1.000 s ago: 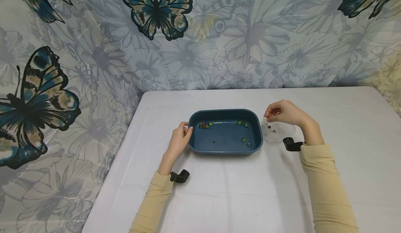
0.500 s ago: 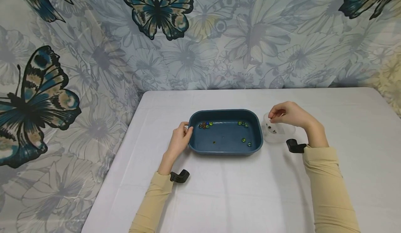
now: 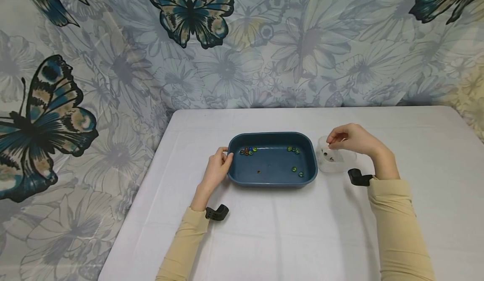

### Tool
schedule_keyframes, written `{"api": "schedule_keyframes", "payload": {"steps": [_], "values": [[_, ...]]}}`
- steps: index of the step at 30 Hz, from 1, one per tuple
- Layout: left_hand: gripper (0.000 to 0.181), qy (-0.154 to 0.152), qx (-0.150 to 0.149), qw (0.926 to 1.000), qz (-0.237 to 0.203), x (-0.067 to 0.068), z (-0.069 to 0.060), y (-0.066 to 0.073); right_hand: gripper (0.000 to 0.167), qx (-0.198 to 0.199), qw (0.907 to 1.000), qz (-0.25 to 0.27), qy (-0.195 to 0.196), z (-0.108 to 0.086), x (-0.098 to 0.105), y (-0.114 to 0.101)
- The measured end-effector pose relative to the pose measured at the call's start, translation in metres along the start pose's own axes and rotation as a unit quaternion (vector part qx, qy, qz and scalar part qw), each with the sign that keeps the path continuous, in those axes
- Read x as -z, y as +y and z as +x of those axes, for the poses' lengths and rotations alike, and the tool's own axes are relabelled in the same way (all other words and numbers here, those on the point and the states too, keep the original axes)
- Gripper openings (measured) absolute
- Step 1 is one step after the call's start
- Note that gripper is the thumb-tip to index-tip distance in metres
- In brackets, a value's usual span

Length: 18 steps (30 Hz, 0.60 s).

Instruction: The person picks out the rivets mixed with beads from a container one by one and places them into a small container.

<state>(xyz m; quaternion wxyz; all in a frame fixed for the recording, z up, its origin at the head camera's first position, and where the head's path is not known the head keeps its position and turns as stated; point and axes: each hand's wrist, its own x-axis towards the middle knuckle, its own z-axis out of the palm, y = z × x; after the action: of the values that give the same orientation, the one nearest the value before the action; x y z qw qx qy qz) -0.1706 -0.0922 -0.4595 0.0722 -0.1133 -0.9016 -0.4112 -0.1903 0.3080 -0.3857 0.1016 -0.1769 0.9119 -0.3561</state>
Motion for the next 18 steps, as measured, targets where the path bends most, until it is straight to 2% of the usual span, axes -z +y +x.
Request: {"api": "schedule_keyframes", "payload": {"steps": [8, 18], "values": [[0.031, -0.001, 0.000, 1.0000, -0.003, 0.001, 0.000, 0.000, 0.015, 0.000, 1.0000, -0.002, 0.005, 0.000, 0.000, 0.002], [0.031, -0.003, 0.003, 1.0000, -0.005, 0.000, 0.000, 0.000, 0.011, 0.016, 0.9998, -0.011, -0.002, 0.009, 0.001, -0.008]]}}
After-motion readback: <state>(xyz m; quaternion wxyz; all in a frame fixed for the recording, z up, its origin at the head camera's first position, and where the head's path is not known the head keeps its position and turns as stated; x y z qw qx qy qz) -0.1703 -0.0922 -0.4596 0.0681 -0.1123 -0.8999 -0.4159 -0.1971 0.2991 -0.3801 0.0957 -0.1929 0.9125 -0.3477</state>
